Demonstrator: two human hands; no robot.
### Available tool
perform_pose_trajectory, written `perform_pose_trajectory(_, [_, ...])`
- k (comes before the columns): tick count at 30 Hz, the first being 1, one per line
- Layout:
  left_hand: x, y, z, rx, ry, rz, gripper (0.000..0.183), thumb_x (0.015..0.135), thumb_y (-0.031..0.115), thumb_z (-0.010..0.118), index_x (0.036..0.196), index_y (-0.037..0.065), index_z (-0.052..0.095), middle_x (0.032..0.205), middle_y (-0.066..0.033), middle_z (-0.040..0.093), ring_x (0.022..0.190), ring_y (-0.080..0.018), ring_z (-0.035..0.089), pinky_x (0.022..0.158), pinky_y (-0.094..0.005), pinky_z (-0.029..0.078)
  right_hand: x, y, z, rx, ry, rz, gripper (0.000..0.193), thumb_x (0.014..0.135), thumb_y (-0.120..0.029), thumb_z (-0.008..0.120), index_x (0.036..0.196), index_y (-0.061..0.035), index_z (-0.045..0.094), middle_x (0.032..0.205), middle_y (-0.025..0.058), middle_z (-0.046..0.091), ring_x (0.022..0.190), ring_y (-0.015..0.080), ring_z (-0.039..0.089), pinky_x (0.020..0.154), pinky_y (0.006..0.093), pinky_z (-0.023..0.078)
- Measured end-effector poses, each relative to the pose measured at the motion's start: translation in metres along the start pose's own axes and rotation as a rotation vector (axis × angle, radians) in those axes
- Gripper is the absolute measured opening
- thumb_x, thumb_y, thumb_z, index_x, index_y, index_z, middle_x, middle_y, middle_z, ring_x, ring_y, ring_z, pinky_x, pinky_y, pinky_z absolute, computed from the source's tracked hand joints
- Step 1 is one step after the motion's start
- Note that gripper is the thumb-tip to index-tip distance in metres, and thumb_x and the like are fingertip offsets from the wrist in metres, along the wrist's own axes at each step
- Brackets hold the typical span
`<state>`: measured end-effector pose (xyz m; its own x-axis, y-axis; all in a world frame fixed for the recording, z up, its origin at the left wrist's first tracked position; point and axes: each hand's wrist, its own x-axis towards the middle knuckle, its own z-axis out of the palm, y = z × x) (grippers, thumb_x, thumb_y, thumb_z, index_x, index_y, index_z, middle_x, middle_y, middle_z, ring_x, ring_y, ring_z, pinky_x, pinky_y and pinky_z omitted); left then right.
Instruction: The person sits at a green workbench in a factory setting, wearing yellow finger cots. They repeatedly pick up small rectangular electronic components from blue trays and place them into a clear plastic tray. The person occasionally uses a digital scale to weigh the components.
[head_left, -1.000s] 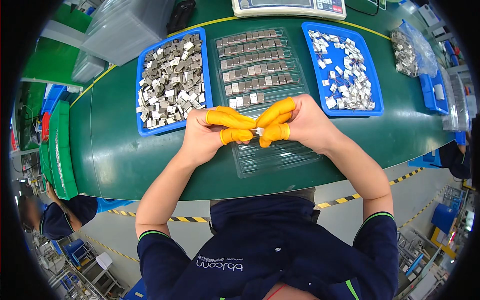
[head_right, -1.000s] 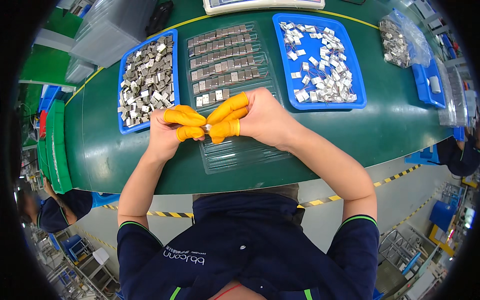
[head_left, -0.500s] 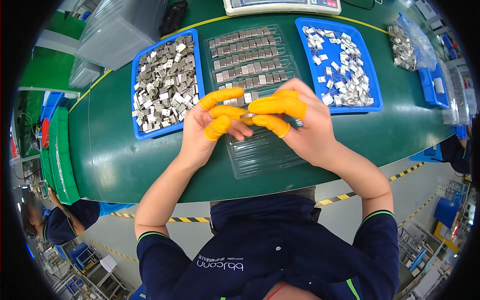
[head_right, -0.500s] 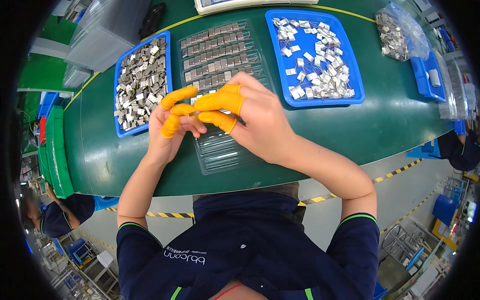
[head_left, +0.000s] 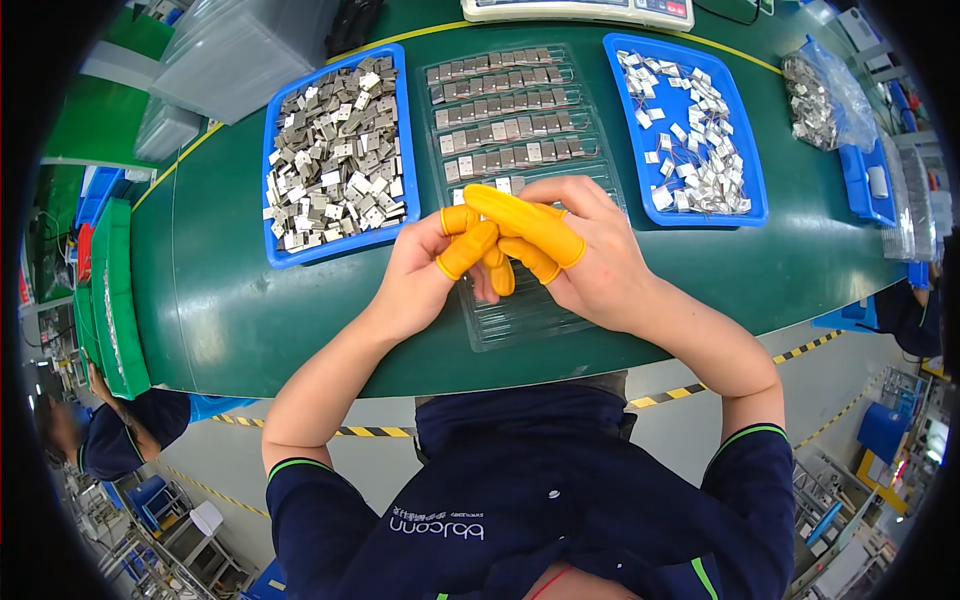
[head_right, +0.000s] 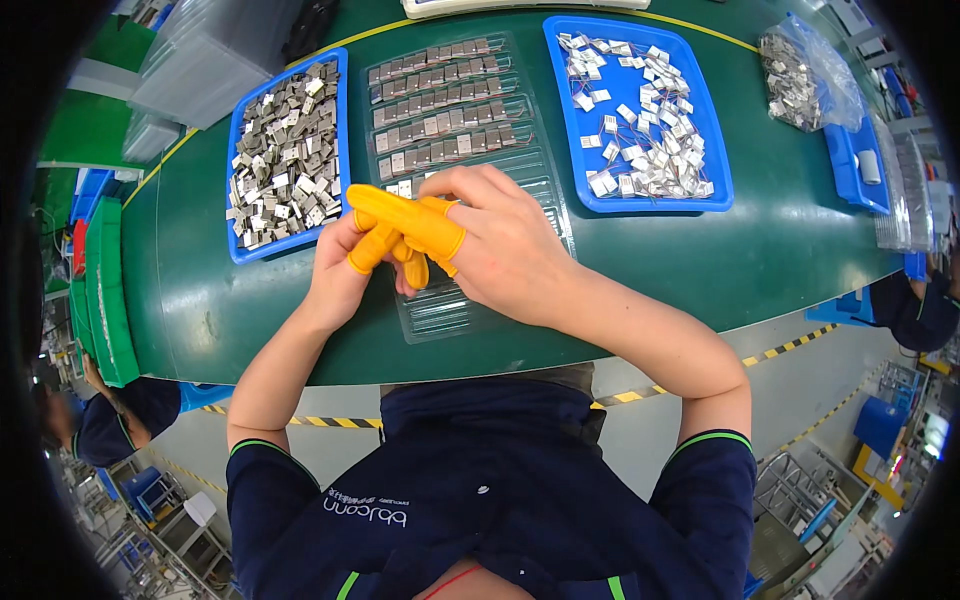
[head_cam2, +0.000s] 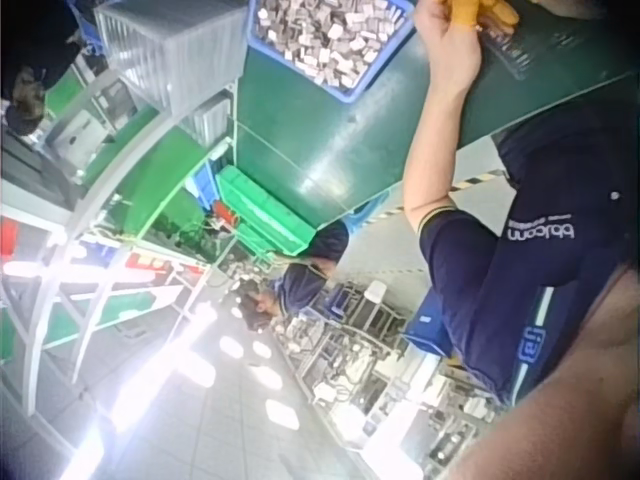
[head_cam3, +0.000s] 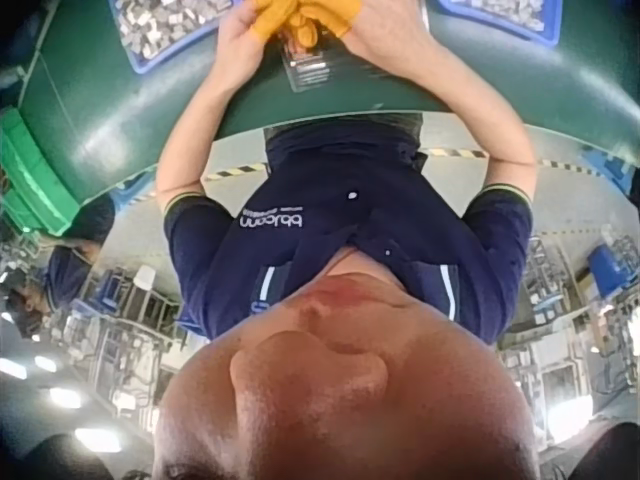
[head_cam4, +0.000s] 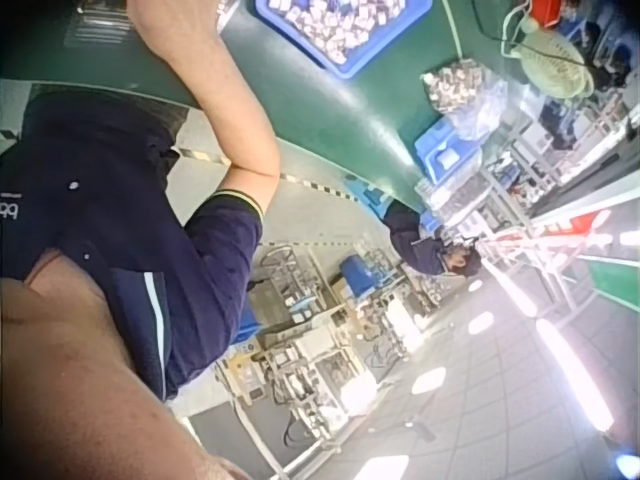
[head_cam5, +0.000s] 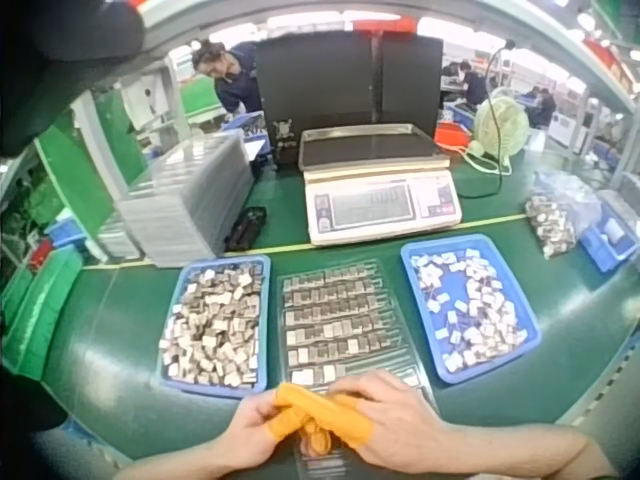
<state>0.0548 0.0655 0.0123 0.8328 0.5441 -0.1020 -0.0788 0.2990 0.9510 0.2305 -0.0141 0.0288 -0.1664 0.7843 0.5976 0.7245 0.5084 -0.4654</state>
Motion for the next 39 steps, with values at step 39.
perform_pose_trajectory(39, [0.0, 0.029, -0.04, 0.276, 0.715, 0.388, 0.033, 0.095, 0.027, 0.039, 0.095, -0.001, 0.055, 0.067, -0.0068, 0.057, 0.039, -0.0049, 0.036, 0.035, -0.0171, 0.02, 0.003, 0.03, -0.022, -0.479, -0.189, 0.141, 0.011, 0.066, -0.012, 0.069, 0.077, -0.0112, 0.067, 0.108, 0.0023, 0.058, 0.116, 0.0201, 0.044, 0.107, 0.0462, 0.018])
